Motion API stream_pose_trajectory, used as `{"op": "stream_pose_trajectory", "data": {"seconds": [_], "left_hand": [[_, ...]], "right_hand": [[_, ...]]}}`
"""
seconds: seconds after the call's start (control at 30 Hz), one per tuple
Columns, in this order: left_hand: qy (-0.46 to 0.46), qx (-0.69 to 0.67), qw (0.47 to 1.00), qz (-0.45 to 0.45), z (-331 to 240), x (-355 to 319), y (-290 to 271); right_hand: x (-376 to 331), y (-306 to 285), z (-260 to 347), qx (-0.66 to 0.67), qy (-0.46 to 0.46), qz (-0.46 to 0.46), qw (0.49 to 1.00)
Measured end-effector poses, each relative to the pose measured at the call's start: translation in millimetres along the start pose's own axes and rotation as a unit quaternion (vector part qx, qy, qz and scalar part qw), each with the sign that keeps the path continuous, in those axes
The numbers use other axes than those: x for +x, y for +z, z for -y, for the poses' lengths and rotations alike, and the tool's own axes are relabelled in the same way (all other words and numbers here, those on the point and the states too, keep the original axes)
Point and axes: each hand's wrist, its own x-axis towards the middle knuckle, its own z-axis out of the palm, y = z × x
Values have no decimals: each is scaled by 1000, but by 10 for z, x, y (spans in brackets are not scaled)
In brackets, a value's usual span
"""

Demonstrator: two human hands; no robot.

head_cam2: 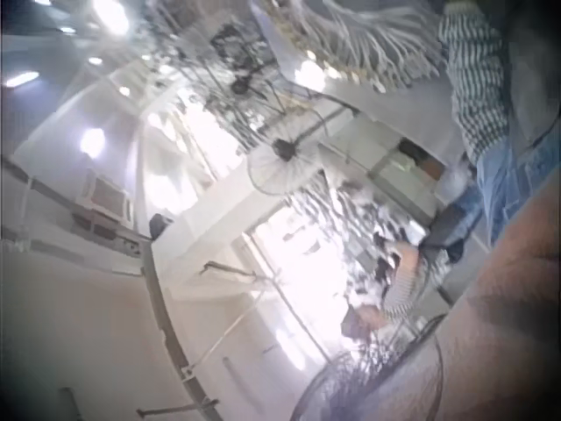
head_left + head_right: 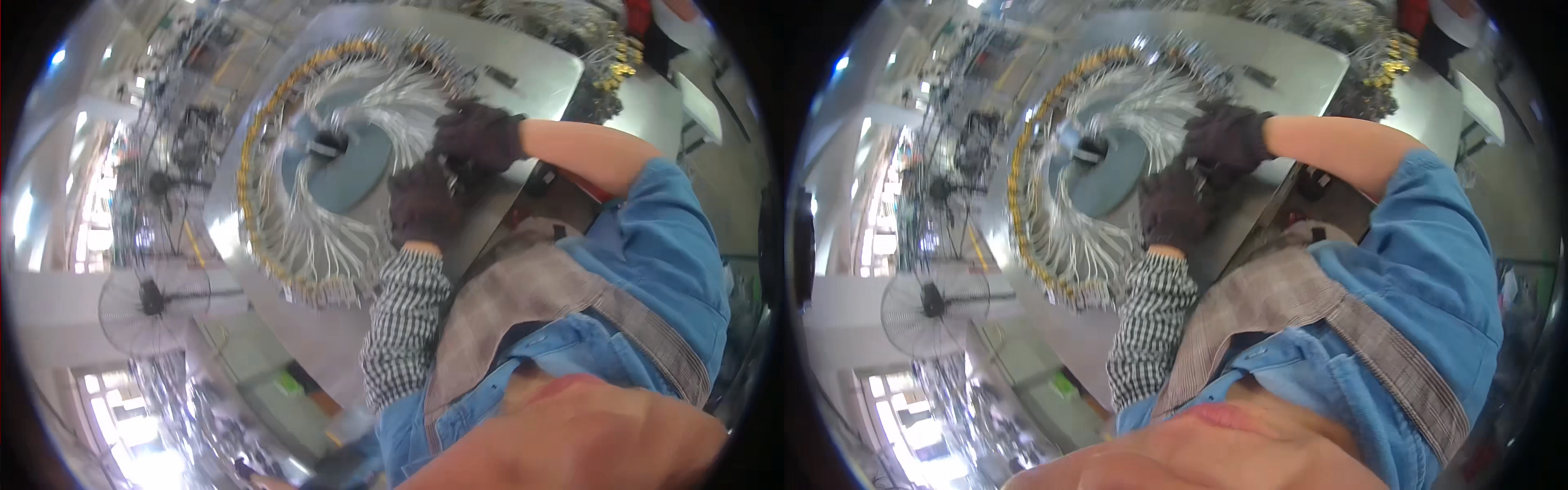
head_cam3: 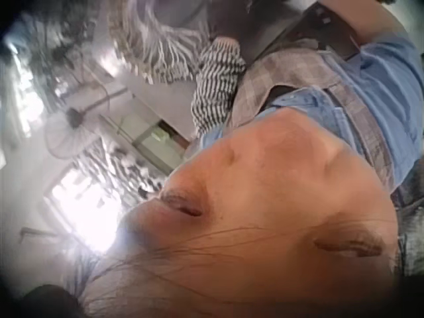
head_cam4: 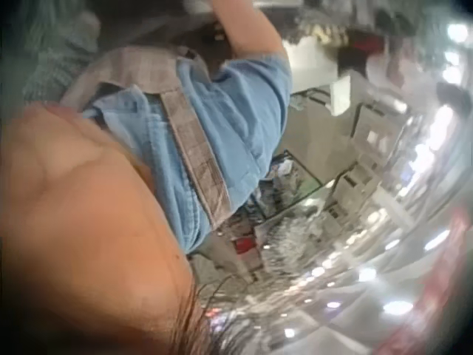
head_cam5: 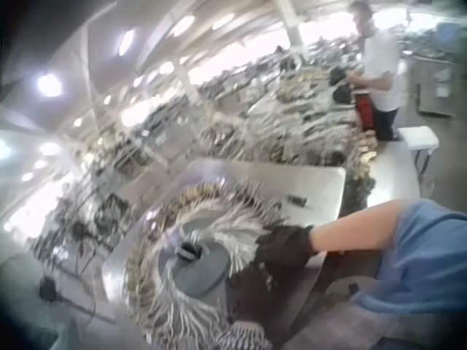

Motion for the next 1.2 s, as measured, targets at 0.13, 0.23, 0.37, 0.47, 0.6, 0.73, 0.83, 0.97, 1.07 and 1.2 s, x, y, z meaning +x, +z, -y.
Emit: {"op": "stream_pose_trajectory", "data": {"seconds": [0.13, 0.23, 0.37, 0.47, 0.6, 0.73, 0.83, 0.97, 1.07, 1.2], "left_hand": [[-78, -88, 983, 139, -36, 80, -211], [-75, -110, 988, 82, -51, 5, -225], [-94, -123, 983, 100, -50, 155, -123], [-111, -127, 979, 116, -128, 201, -225], [-118, -133, 976, 126, -173, 212, -304], [-112, -137, 978, 110, -207, 223, -307], [-121, -137, 979, 93, -218, 122, -385], [-105, -145, 981, 79, -233, 116, -326], [-92, -145, 982, 82, -227, 125, -308], [-101, -142, 981, 84, -239, 79, -380]], "right_hand": [[115, 132, -68, -11, -33, 60, 998], [147, 226, -90, -29, -86, 119, 989], [56, 377, -158, -45, -109, -23, 993], [15, 356, -172, -35, -113, -59, 991], [-7, 355, -158, -33, -107, -116, 987], [-58, 419, -127, -53, -92, -188, 976], [-1, 393, -48, -65, -94, -182, 977], [-55, 417, -35, -82, -59, -151, 983], [-86, 297, 26, -65, -51, -124, 989], [-87, 224, 18, -65, -66, -91, 992]]}}
